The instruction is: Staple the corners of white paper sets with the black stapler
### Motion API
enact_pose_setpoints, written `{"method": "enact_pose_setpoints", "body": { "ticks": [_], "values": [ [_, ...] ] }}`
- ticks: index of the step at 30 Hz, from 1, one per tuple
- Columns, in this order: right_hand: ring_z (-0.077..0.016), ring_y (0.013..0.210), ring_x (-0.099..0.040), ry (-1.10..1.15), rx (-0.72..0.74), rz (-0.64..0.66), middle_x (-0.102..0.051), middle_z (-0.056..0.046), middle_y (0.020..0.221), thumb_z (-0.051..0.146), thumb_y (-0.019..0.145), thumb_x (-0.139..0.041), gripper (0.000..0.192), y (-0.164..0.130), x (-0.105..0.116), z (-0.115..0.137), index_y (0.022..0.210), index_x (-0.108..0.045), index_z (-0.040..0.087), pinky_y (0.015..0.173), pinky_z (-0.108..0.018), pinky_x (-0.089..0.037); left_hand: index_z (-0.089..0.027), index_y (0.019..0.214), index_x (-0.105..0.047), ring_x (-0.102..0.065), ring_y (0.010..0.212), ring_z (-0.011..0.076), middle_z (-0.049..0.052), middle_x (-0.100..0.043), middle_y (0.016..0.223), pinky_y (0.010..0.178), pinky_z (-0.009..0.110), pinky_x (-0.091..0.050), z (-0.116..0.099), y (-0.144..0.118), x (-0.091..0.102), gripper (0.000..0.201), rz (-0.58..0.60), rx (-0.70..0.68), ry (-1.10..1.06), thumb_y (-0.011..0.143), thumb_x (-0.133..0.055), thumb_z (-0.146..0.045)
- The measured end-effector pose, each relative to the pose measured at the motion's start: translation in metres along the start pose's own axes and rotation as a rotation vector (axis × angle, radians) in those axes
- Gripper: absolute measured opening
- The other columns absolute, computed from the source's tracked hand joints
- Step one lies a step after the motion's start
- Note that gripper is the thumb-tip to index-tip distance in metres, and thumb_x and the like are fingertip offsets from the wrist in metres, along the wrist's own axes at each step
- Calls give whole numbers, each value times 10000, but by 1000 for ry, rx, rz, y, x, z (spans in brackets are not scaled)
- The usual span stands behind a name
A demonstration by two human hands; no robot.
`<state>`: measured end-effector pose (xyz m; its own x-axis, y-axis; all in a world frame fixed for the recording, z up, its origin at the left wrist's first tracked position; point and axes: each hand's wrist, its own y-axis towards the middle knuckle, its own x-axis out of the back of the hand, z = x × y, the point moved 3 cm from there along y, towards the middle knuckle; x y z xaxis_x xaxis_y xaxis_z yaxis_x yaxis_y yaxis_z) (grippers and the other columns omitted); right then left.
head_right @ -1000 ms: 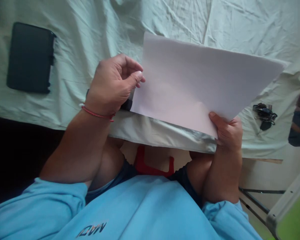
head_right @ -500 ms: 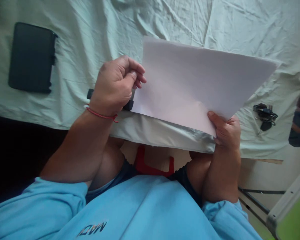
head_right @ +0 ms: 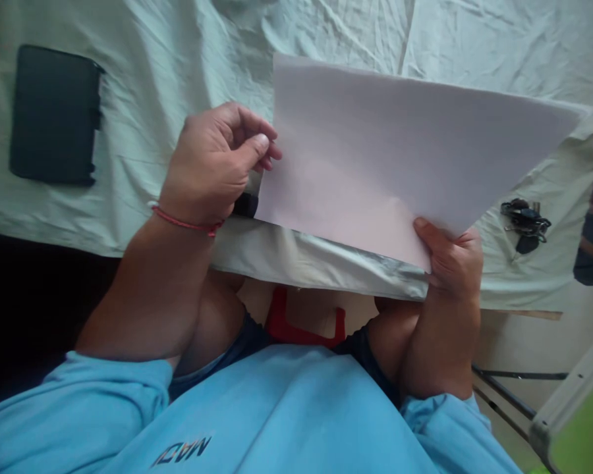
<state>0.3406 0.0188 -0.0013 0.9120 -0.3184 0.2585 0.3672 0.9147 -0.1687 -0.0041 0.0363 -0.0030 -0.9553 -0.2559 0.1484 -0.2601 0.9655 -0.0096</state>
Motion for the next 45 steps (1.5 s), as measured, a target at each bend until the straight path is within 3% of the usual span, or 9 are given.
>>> {"method": "enact_pose_setpoints", "body": {
  "ticks": [10, 17, 20, 24, 29, 34, 45],
  "values": [
    [-191, 866, -759, 184, -24, 5, -798, -46, 985, 293, 518, -990, 434, -2, -11, -3, 891, -804, 173, 791, -319, -689, -241, 844, -675, -592, 679, 161, -11, -721, 754, 713, 365, -464, 1, 2, -2, 218, 13, -2, -10, 953, -750, -69],
    [-142, 629, -657, 219, -112, -40, -709, -15, 793, 267, 449, -992, 502, -2, -16, 2, 868, -744, 147, 500, -238, -579, -248, 850, -674, -586, 672, 169, -6, -719, 762, 735, 384, -455, 0, 2, -1, 220, 1, 0, -9, 951, -749, -68],
    [-169, 699, -707, 246, -130, -36, -706, -19, 781, 234, 420, -995, 526, -1, -17, 1, 864, -730, 138, 606, -261, -639, -248, 852, -677, -592, 663, 165, -11, -730, 769, 716, 375, -461, 0, 2, -1, 217, -6, -20, 21, 951, -718, -59],
    [-179, 816, -753, 235, -75, -42, -789, -42, 959, 255, 456, -1005, 534, 0, -14, -4, 932, -785, 151, 764, -305, -689, -242, 830, -681, -617, 630, 156, -16, -731, 730, 652, 346, -468, -1, 1, 0, 245, -4, -35, 49, 936, -693, -21],
    [-176, 857, -759, 150, -3, -59, -805, -50, 1025, 309, 530, -994, 479, 4, -6, -10, 948, -819, 156, 801, -293, -682, -260, 779, -701, -665, 643, 181, -1, -746, 735, 654, 359, -512, -2, -1, 0, 243, 9, -29, 15, 935, -679, -76],
    [-194, 917, -772, 188, 34, -38, -801, -86, 1071, 298, 544, -992, 524, 4, -8, -10, 1009, -818, 131, 873, -307, -676, -257, 789, -696, -630, 644, 145, -34, -736, 711, 653, 335, -497, -3, 0, -1, 257, -14, -38, 48, 925, -711, -39],
    [-184, 939, -755, 183, 110, -42, -789, -23, 996, 305, 565, -992, 414, -3, -11, -5, 920, -814, 188, 947, -355, -674, -242, 777, -675, -608, 652, 170, -6, -720, 705, 671, 373, -436, -4, 1, -2, 272, -4, -8, 45, 914, -730, -13]
  ]
}}
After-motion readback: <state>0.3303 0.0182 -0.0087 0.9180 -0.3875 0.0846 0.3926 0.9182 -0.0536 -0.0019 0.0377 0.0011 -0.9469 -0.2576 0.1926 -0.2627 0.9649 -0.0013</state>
